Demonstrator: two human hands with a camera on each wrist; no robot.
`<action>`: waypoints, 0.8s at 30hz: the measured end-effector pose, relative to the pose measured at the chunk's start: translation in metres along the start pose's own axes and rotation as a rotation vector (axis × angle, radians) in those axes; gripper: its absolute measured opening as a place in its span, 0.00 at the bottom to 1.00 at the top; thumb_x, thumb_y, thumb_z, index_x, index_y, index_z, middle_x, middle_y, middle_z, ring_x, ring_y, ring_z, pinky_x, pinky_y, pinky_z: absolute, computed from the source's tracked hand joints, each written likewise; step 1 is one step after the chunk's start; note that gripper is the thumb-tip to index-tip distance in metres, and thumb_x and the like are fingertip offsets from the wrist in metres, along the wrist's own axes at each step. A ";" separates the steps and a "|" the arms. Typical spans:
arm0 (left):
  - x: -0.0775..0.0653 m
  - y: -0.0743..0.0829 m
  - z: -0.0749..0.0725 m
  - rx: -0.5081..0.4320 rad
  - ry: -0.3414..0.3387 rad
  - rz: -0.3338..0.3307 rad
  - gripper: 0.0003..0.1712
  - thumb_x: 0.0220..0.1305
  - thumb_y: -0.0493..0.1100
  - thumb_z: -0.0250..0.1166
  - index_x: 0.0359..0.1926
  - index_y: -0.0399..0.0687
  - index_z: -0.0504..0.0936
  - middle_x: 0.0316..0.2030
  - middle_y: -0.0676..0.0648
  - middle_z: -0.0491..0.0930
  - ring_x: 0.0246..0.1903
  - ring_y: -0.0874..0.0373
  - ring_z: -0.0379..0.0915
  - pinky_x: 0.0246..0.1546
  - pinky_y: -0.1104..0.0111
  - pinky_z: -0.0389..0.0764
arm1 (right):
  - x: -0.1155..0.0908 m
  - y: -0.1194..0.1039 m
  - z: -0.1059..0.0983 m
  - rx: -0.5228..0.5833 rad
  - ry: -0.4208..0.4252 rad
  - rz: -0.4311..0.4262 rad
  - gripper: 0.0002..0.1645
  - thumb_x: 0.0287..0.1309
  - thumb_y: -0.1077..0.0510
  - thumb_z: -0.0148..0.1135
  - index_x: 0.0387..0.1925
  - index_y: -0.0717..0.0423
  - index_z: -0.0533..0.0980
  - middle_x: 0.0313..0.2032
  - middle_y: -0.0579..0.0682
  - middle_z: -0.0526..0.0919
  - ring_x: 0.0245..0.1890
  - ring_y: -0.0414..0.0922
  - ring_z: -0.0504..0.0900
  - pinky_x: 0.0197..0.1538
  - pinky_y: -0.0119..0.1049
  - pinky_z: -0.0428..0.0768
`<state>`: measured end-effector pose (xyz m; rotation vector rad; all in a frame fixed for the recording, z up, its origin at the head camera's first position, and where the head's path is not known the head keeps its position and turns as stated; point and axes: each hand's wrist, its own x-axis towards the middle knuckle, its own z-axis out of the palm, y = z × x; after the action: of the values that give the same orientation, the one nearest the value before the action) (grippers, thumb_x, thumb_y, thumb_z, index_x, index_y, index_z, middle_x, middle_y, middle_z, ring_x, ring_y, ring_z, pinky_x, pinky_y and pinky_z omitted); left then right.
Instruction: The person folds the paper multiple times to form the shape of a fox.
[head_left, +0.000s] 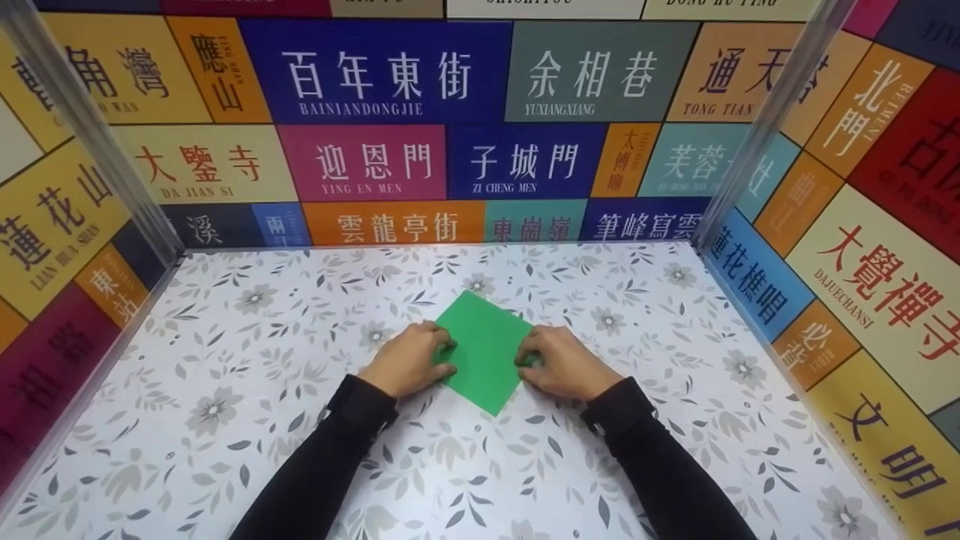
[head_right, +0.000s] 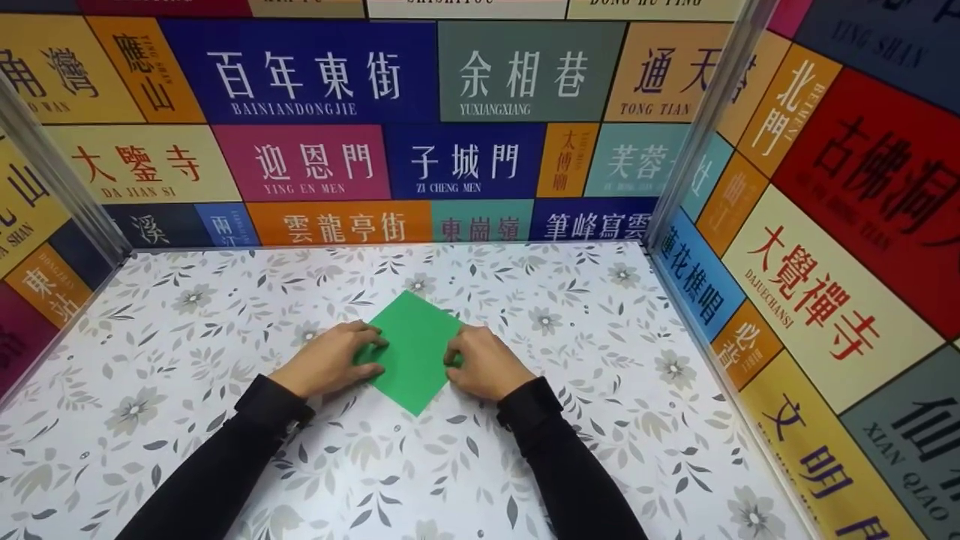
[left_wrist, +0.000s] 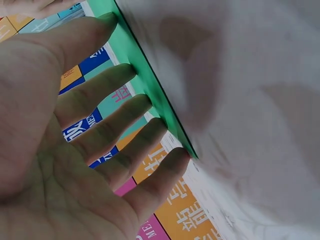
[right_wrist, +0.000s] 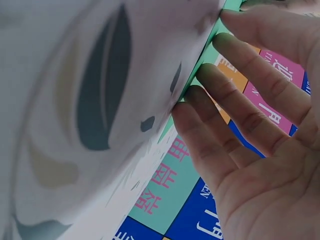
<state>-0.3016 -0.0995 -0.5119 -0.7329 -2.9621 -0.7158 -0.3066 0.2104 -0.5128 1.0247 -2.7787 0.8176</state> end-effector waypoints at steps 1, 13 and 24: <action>-0.001 0.000 0.000 -0.002 0.001 0.000 0.25 0.73 0.46 0.83 0.64 0.40 0.91 0.68 0.34 0.87 0.69 0.32 0.85 0.75 0.41 0.85 | -0.001 -0.001 0.000 -0.001 -0.001 0.003 0.08 0.62 0.67 0.80 0.43 0.60 0.94 0.42 0.55 0.95 0.46 0.55 0.94 0.56 0.53 0.94; -0.017 0.002 -0.002 0.005 -0.001 -0.010 0.25 0.73 0.47 0.83 0.65 0.42 0.91 0.70 0.36 0.87 0.71 0.33 0.84 0.73 0.39 0.87 | -0.007 -0.015 0.001 -0.010 -0.026 0.017 0.09 0.64 0.64 0.81 0.46 0.59 0.94 0.45 0.55 0.94 0.47 0.54 0.94 0.57 0.51 0.94; -0.026 0.003 -0.006 0.019 -0.018 -0.023 0.25 0.72 0.47 0.83 0.64 0.42 0.91 0.67 0.37 0.88 0.67 0.35 0.85 0.71 0.40 0.88 | -0.008 -0.022 0.007 -0.009 0.007 0.026 0.10 0.66 0.63 0.82 0.48 0.60 0.93 0.46 0.56 0.93 0.50 0.55 0.93 0.59 0.52 0.94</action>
<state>-0.2777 -0.1111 -0.5084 -0.7095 -2.9943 -0.6847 -0.2861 0.1973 -0.5101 0.9841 -2.7934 0.8098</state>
